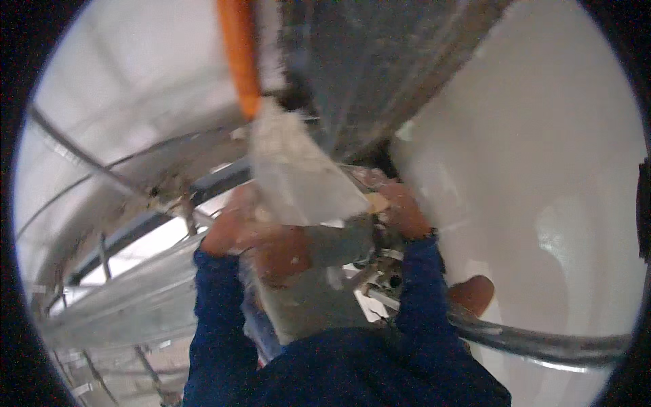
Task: The person applies plaster to a curved wall using a trowel and a hawk. They repeatedly scoop material from the hawk and smooth it onto the surface, working on a large section of the wall while standing on scaffolding.
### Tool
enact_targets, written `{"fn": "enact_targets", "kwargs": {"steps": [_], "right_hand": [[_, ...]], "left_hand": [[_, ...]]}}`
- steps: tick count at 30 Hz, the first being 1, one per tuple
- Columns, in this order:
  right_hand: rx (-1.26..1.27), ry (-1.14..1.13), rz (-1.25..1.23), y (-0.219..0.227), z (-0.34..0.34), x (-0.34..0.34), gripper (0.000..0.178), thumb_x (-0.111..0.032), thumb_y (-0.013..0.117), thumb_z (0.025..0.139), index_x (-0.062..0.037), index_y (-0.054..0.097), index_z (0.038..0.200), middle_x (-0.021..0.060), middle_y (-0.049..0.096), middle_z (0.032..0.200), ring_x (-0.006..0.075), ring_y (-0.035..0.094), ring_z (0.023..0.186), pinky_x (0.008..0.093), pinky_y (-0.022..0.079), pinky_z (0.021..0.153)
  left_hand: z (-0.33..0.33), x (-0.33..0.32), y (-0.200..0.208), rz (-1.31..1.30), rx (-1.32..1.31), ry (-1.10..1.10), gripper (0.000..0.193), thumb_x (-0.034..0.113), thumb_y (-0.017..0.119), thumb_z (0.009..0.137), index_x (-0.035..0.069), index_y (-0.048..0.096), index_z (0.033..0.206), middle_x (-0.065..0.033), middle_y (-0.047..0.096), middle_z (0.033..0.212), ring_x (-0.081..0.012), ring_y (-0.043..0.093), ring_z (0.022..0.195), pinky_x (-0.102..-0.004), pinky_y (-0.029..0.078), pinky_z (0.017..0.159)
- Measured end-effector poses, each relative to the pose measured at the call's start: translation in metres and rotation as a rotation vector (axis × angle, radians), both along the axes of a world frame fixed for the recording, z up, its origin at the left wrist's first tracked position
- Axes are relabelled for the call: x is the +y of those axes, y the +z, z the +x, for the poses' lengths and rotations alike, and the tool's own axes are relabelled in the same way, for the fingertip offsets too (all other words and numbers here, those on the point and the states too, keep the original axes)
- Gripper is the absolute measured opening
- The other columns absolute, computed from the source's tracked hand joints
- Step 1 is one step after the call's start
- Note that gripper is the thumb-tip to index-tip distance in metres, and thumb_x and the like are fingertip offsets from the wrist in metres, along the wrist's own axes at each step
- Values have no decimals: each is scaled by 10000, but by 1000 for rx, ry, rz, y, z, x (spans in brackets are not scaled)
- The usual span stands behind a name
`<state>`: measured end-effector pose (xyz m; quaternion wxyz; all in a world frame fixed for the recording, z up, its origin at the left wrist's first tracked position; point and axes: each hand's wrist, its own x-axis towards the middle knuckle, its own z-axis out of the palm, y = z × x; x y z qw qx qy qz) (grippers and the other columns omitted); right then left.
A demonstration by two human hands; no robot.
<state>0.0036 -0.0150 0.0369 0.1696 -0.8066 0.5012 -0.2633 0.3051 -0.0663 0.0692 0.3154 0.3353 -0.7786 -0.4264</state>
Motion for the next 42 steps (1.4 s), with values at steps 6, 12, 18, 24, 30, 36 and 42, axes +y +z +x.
{"fn": "enact_targets", "kwargs": {"steps": [6, 12, 18, 24, 30, 36, 42], "right_hand": [[-254, -583, -168, -57, -17, 17, 237, -163, 562, 743, -11, 520, 921, 101, 529, 856, 183, 524, 754, 316, 441, 657], [-1417, -544, 631, -15, 0, 34, 169, -152, 598, 716, -30, 522, 804, 54, 536, 712, 132, 527, 621, 279, 455, 564], [-1854, -390, 670, -33, 72, 54, 159, -132, 570, 709, -12, 580, 813, 66, 570, 731, 156, 562, 653, 292, 475, 589], [-1730, -393, 729, -41, 77, 48, 167, -94, 564, 696, -8, 574, 839, 76, 574, 758, 196, 576, 708, 315, 492, 647], [-1643, -494, 587, -20, 102, 29, 141, -61, 534, 684, -27, 550, 820, 93, 561, 783, 224, 571, 685, 336, 493, 617], [-899, -384, -260, -27, 52, 23, 141, -89, 521, 728, -50, 545, 861, 74, 581, 831, 230, 571, 730, 359, 472, 658], [-153, -655, -513, 89, 14, 11, 331, -46, 506, 700, -31, 476, 1030, 116, 547, 957, 247, 537, 834, 345, 426, 767]], "left_hand": [[-17, 0, -18, -660, -59, 588, 225, 105, 688, 600, 1, 592, 775, -121, 620, 721, -245, 609, 607, -305, 465, 546], [-31, -15, -38, -827, -10, 551, 418, 213, 667, 662, 0, 521, 990, -133, 620, 803, -231, 608, 637, -318, 471, 543], [-43, -15, -65, -873, -347, 527, 311, 142, 579, 695, 2, 525, 966, -85, 556, 621, -232, 561, 544, -331, 429, 458], [-18, -18, -96, -876, -381, 452, 406, 147, 584, 678, 12, 453, 1038, -79, 546, 610, -234, 558, 535, -328, 436, 447], [-3, -24, -97, -687, -665, 487, 341, 149, 522, 722, 21, 453, 1031, -58, 554, 615, -227, 574, 557, -340, 458, 483], [64, -32, -163, -385, -918, 724, 207, 120, 410, 814, 16, 503, 967, -110, 585, 706, -271, 580, 591, -379, 454, 513], [110, 30, -262, -246, -1039, 1162, 235, 261, 510, 763, 52, 531, 869, -108, 575, 719, -305, 566, 679, -437, 414, 620]]}}
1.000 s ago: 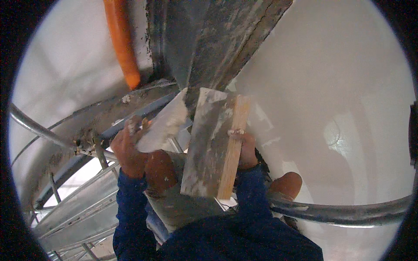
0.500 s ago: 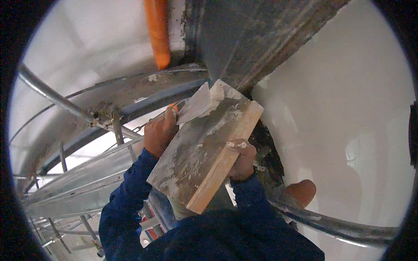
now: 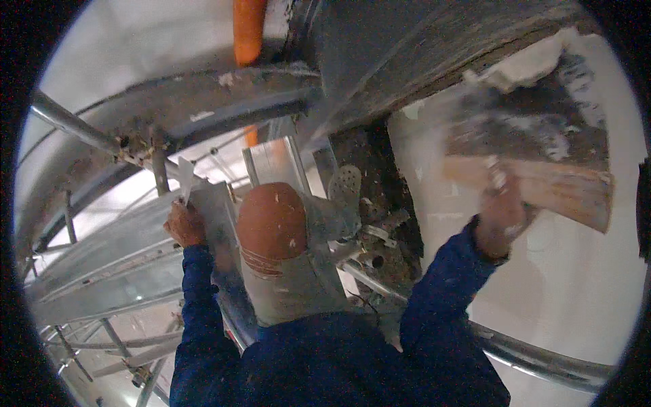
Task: The person applies plaster to a curved wall using a trowel and a hawk. They repeatedly scoop material from the hawk and smooth it onto the surface, working on a large section of the wall while standing on scaffolding.
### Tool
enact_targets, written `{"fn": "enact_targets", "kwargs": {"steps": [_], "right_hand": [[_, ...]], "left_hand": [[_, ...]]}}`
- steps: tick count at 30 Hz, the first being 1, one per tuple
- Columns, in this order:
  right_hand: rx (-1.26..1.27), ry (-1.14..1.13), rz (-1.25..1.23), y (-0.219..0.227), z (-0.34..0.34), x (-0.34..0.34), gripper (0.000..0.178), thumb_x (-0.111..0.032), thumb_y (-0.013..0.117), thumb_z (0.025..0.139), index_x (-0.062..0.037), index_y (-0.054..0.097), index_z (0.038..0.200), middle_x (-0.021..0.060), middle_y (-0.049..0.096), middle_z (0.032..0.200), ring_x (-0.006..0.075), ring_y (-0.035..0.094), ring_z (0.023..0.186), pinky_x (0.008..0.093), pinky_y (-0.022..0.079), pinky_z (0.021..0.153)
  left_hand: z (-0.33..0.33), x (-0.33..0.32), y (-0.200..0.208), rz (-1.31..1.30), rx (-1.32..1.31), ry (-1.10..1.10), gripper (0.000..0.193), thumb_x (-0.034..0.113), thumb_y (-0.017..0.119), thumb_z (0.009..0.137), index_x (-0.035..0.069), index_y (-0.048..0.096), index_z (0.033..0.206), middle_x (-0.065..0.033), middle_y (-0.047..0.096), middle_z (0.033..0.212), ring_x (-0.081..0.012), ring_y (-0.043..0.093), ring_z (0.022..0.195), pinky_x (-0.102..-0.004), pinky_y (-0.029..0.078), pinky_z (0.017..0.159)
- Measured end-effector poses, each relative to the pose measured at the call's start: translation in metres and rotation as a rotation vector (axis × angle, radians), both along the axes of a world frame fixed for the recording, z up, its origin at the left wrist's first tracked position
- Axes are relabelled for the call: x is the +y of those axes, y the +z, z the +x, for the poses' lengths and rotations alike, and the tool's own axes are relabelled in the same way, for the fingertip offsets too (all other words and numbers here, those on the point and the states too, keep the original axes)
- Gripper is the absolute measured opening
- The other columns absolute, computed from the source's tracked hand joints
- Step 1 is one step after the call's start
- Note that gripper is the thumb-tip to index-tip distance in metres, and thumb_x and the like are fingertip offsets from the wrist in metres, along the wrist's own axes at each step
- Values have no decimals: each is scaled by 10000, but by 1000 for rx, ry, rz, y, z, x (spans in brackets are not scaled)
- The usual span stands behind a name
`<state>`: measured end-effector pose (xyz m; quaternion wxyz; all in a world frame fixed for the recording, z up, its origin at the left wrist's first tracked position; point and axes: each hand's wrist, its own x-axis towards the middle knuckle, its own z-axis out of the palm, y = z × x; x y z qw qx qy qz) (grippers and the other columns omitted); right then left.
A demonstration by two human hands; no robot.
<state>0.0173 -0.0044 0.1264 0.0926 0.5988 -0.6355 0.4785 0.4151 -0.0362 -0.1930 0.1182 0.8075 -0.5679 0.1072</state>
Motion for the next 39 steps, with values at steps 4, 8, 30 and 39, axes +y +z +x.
{"fn": "enact_targets", "kwargs": {"steps": [4, 8, 30, 39], "right_hand": [[525, -18, 146, 78, 28, -31, 465, -17, 495, 682, -19, 430, 1142, 145, 525, 1042, 258, 514, 902, 335, 395, 839], [1005, 86, 293, 100, 41, -54, 587, 0, 496, 640, -32, 386, 1215, 149, 486, 1137, 291, 479, 1004, 371, 360, 888], [1909, -278, 801, -279, -214, -164, 438, -209, 432, 802, -140, 382, 1232, 98, 379, 1263, 355, 347, 1147, 702, 160, 878], [1898, -296, 812, -291, -222, -182, 451, -229, 420, 807, -138, 368, 1245, 95, 326, 1304, 347, 287, 1192, 689, 188, 869]], "left_hand": [[-34, 26, -4, 179, 175, 232, 326, 229, 520, 717, 32, 506, 977, -115, 567, 829, -305, 536, 816, -437, 351, 758], [-37, 35, -10, 75, 56, 24, 413, 257, 538, 704, 21, 496, 1041, -84, 558, 931, -268, 531, 838, -420, 334, 800], [7, 70, -47, -76, 233, 471, 497, 381, 626, 669, -45, 545, 914, -170, 587, 824, -307, 563, 755, -402, 429, 692], [19, 91, -92, 37, 470, 569, 490, 410, 567, 735, -41, 525, 921, -158, 577, 780, -270, 566, 696, -362, 436, 627]]}}
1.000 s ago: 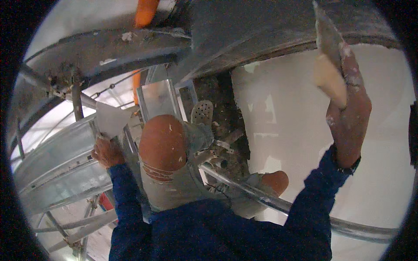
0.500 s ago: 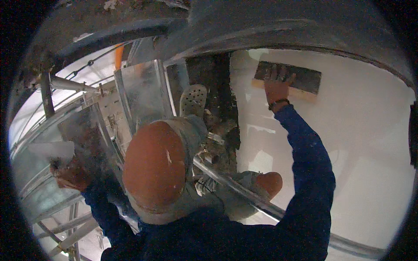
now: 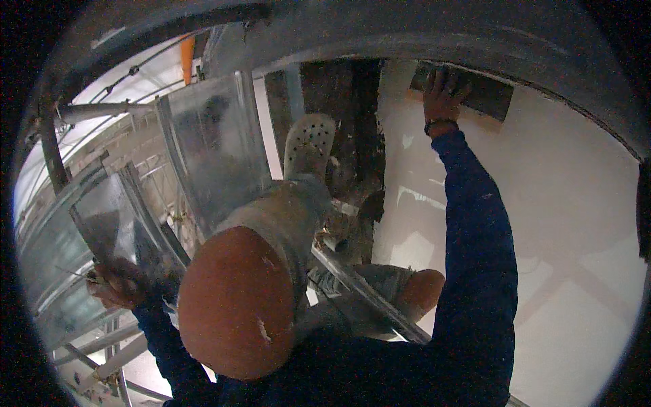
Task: The person applies plaster to a curved wall using a trowel and a hawk. They repeatedly scoop material from the hawk and smooth it onto the surface, working on a large section of the wall while standing on scaffolding.
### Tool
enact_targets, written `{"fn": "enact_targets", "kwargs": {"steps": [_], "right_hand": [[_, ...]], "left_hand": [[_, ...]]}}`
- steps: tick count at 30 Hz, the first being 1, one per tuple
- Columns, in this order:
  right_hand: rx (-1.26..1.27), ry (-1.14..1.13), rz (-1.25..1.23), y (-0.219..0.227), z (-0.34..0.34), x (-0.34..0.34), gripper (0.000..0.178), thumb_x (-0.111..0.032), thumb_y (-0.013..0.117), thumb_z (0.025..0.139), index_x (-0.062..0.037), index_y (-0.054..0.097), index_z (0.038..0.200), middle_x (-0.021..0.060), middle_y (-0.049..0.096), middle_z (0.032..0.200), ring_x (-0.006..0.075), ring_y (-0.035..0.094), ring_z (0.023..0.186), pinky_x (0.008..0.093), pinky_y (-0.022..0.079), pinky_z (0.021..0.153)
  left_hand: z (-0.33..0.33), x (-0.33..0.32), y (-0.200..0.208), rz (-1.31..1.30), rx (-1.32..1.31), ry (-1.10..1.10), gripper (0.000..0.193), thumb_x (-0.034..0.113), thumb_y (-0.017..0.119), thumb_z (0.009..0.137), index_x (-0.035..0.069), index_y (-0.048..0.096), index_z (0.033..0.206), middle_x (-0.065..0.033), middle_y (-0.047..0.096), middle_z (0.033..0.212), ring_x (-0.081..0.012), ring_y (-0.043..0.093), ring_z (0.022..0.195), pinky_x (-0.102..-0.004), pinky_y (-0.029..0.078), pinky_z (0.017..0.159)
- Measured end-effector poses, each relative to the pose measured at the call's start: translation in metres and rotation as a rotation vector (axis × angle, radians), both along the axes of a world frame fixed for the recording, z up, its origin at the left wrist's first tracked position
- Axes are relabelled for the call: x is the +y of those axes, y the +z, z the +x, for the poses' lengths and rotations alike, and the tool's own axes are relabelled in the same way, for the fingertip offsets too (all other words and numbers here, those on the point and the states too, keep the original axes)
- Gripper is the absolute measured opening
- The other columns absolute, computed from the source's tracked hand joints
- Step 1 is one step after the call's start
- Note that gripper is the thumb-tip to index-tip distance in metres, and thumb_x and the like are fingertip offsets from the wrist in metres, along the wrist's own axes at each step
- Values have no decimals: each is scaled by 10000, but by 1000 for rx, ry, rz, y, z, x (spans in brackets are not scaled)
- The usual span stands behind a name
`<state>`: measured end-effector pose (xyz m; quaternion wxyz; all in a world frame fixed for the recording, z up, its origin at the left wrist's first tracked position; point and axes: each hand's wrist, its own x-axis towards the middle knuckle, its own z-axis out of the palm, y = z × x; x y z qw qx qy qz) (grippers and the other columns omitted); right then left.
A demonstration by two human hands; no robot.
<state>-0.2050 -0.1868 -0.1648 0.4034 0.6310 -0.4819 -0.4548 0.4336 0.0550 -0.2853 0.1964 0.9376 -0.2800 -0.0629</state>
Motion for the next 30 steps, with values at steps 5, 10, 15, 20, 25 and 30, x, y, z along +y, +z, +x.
{"fn": "enact_targets", "kwargs": {"steps": [5, 10, 15, 20, 25, 30], "right_hand": [[169, -42, 139, 12, -58, -17, 445, -219, 350, 849, -120, 304, 1281, 101, 291, 1328, 325, 257, 1219, 594, 158, 953], [143, -107, 301, 23, 15, -11, 439, -228, 321, 864, -117, 281, 1288, 114, 319, 1310, 304, 250, 1227, 533, 134, 992], [225, -190, 280, 19, 29, 20, 424, -257, 373, 844, -121, 365, 1245, 99, 372, 1271, 304, 281, 1205, 525, 135, 995], [-155, -149, 234, -6, -22, 89, 411, -262, 461, 796, -104, 449, 1175, 86, 397, 1248, 316, 298, 1184, 513, 144, 999], [-314, -173, 234, -7, -39, 181, 424, -250, 496, 774, -92, 462, 1166, 85, 355, 1282, 324, 265, 1201, 524, 123, 997], [272, -426, 447, 5, -32, 239, 447, -258, 356, 839, -92, 344, 1254, 85, 284, 1336, 341, 222, 1230, 625, 88, 939]], "left_hand": [[16, 4, -27, -192, -54, -90, 410, 318, 600, 697, -36, 522, 890, -147, 571, 785, -278, 574, 671, -356, 470, 641], [-14, -21, 21, -91, -65, 19, 423, 341, 588, 699, -38, 521, 874, -161, 577, 761, -291, 574, 664, -377, 462, 640], [-45, -41, 62, -83, 115, 162, 438, 364, 576, 701, -41, 520, 859, -174, 583, 737, -304, 574, 657, -399, 454, 639], [-26, -21, 52, 118, -325, -289, 373, 350, 575, 710, 22, 536, 885, -161, 556, 784, -320, 553, 736, -416, 438, 609], [-9, -10, 24, 41, -97, -80, 439, 408, 626, 652, 62, 546, 912, -114, 552, 848, -307, 561, 764, -402, 460, 634], [10, -11, -10, 334, -531, -466, 547, 493, 647, 622, 60, 540, 939, -74, 579, 851, -282, 587, 726, -390, 487, 654]]}}
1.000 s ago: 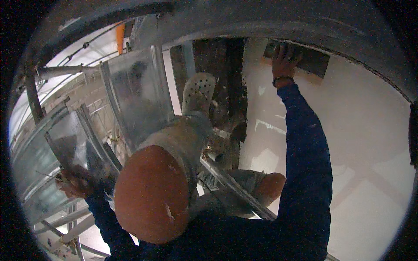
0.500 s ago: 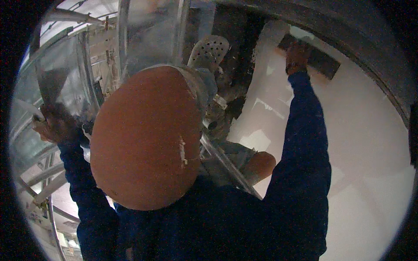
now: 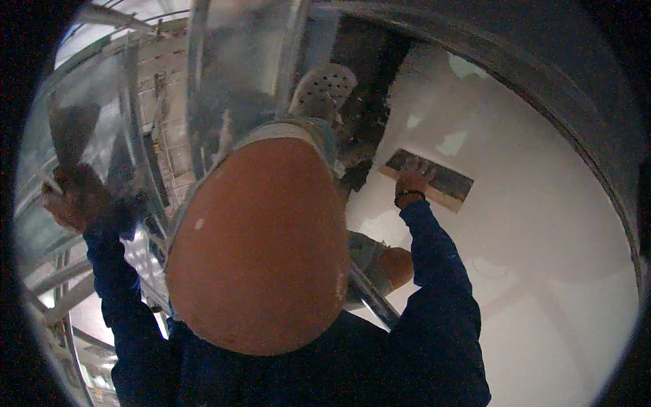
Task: The person applies plaster to a curved wall using a trowel and a hawk. They repeatedly scoop material from the hawk and smooth it onto the surface, working on a large section of the wall while standing on scaffolding.
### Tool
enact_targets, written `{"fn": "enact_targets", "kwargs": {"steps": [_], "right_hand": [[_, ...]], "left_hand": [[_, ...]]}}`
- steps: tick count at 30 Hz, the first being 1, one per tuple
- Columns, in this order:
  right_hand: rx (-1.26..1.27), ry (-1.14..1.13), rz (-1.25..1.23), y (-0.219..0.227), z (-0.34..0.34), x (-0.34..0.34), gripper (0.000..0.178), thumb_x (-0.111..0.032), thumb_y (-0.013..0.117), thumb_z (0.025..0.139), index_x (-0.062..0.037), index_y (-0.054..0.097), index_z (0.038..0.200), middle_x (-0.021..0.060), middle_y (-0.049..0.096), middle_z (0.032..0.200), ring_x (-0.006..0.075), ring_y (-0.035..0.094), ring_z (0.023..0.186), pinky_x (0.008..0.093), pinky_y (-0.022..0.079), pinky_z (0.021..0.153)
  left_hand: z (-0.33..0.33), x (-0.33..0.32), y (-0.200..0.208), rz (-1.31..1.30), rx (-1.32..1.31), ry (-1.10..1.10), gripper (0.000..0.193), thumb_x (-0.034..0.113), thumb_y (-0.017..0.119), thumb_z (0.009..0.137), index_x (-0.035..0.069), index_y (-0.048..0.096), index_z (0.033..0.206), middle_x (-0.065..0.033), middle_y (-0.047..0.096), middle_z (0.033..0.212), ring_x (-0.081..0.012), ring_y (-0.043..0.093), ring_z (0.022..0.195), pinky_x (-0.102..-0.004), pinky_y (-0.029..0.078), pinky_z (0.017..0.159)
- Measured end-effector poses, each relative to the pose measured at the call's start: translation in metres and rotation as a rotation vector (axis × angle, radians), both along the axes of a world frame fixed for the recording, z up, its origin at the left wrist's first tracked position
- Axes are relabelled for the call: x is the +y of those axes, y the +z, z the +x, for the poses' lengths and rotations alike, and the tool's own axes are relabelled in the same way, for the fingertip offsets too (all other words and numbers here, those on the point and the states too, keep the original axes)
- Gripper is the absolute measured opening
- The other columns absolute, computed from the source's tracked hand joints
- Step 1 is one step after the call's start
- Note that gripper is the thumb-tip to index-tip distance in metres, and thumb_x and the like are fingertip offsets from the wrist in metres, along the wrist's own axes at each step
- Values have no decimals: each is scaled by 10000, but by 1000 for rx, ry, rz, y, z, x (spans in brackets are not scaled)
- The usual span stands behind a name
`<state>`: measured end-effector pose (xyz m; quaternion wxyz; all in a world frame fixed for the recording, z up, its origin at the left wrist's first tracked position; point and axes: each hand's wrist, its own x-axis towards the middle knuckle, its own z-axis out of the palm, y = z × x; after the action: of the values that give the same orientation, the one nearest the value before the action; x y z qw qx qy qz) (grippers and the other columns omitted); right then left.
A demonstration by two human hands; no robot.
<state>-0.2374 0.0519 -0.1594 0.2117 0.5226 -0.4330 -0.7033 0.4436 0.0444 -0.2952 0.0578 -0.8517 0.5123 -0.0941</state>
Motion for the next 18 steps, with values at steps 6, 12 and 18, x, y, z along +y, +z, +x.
{"fn": "enact_targets", "kwargs": {"steps": [6, 12, 18], "right_hand": [[-257, 112, -292, 2, 94, -151, 457, -282, 342, 853, -128, 298, 1280, 72, 263, 1342, 345, 246, 1215, 703, 121, 866], [-381, -108, -367, -2, 34, -251, 448, -314, 345, 853, -147, 331, 1269, 88, 237, 1352, 394, 183, 1226, 704, 161, 853], [-101, 109, -351, -6, 56, -254, 457, -354, 295, 866, -177, 301, 1287, 52, 199, 1373, 365, 123, 1254, 681, 72, 900]], "left_hand": [[12, 21, 0, -212, 564, 442, 483, 490, 586, 684, 113, 545, 983, -142, 541, 1012, -290, 556, 842, -400, 476, 668], [-16, -8, 33, -355, 438, 129, 400, 368, 546, 744, 10, 515, 919, -150, 538, 898, -311, 538, 818, -385, 411, 732], [1, 10, 14, -322, 468, 193, 471, 417, 634, 643, 69, 535, 944, -114, 565, 922, -303, 559, 813, -400, 444, 723]]}}
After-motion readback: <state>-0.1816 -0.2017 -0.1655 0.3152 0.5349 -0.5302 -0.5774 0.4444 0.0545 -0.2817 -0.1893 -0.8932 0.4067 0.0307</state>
